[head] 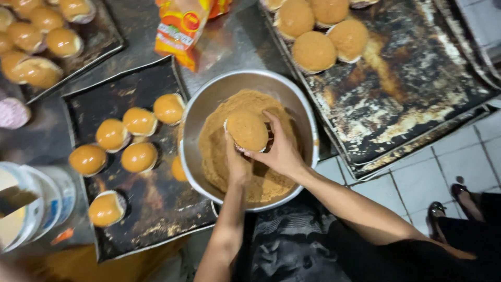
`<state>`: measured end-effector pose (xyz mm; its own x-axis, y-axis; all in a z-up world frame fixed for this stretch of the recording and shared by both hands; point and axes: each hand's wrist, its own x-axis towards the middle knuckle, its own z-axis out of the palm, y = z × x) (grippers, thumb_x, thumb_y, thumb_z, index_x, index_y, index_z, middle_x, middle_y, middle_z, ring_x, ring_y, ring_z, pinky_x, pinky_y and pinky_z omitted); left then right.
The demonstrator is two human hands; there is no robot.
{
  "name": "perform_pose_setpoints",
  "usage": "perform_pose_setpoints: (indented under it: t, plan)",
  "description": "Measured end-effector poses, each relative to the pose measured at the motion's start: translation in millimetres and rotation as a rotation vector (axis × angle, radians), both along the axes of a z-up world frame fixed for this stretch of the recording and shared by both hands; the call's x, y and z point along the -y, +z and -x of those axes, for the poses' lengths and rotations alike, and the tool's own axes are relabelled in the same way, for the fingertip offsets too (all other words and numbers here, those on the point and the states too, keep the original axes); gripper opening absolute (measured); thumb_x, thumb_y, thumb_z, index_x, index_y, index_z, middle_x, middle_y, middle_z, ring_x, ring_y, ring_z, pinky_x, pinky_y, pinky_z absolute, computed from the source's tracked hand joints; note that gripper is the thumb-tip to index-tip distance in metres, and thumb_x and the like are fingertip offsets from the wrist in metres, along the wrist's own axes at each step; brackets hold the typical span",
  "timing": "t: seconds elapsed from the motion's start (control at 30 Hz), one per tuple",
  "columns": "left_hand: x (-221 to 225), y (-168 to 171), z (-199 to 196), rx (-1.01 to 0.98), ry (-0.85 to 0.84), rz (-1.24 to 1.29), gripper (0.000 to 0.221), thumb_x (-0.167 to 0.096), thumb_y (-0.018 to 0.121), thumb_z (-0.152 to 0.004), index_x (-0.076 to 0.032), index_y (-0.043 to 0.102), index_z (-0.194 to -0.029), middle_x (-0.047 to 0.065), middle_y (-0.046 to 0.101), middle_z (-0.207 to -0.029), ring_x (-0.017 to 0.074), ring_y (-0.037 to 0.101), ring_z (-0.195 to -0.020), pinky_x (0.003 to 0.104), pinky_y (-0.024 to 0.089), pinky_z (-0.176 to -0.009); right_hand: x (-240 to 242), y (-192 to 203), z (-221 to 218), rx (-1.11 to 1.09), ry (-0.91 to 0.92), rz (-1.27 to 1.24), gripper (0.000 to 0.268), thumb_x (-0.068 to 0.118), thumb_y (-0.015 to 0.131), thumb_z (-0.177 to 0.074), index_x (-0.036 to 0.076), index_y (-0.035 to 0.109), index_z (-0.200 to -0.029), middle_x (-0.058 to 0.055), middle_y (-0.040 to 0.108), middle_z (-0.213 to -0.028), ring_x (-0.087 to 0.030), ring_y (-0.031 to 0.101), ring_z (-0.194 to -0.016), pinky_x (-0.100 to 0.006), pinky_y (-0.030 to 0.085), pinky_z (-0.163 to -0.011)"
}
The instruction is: Coating glazed buns with crumbs and arranging them on baking trays in a bakery production area.
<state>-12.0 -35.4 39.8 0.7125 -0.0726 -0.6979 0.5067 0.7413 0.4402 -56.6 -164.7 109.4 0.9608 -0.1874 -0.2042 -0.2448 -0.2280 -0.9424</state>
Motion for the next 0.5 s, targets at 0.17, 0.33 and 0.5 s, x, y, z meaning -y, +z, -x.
perform_pose_setpoints:
  t: [0.17,0.33,0.5]
  plan:
    - [-39.1,45.1,-9.7,0.826,-0.597,-0.93,0.04,-0.019,0.051,-0.103,-0.008,0.056,-0.141,0.013,0.062,-0.142,0.0275,0.054,-0.136,0.045,0.04,-0.117,57.3,-48.0,-4.0,0.174,-0.18,-0.451,0.107,0.003,0.095,-0.062,0.007,0.038,-0.152,-0.019,0.053,-0.145,-0.04,0.057,-0.129,-0.05,0.054,-0.101]
    - [-69.9,41.0,-1.1,0.668,-0.705,-0.853,0.038,-0.02,0.062,-0.1,-0.002,0.061,-0.133,0.019,0.068,-0.131,0.0343,0.06,-0.131,0.05,0.042,-0.115,175.6,-19.2,-7.9,0.429,-0.391,-0.164,0.091,0.01,0.087,-0.085,0.001,0.025,-0.15,-0.028,0.052,-0.144,-0.043,0.051,-0.134,-0.052,0.05,-0.108]
    - [-82.3,65.9,19.1,0.491,-0.52,-0.87,0.038,-0.024,0.053,-0.097,-0.006,0.059,-0.13,0.011,0.068,-0.131,0.0234,0.069,-0.112,0.039,0.054,-0.104,290.3,-25.3,-56.9,0.228,-0.858,0.194,0.085,-0.002,0.079,-0.085,0.02,0.027,-0.148,-0.017,0.06,-0.139,-0.035,0.072,-0.121,-0.056,0.068,-0.09]
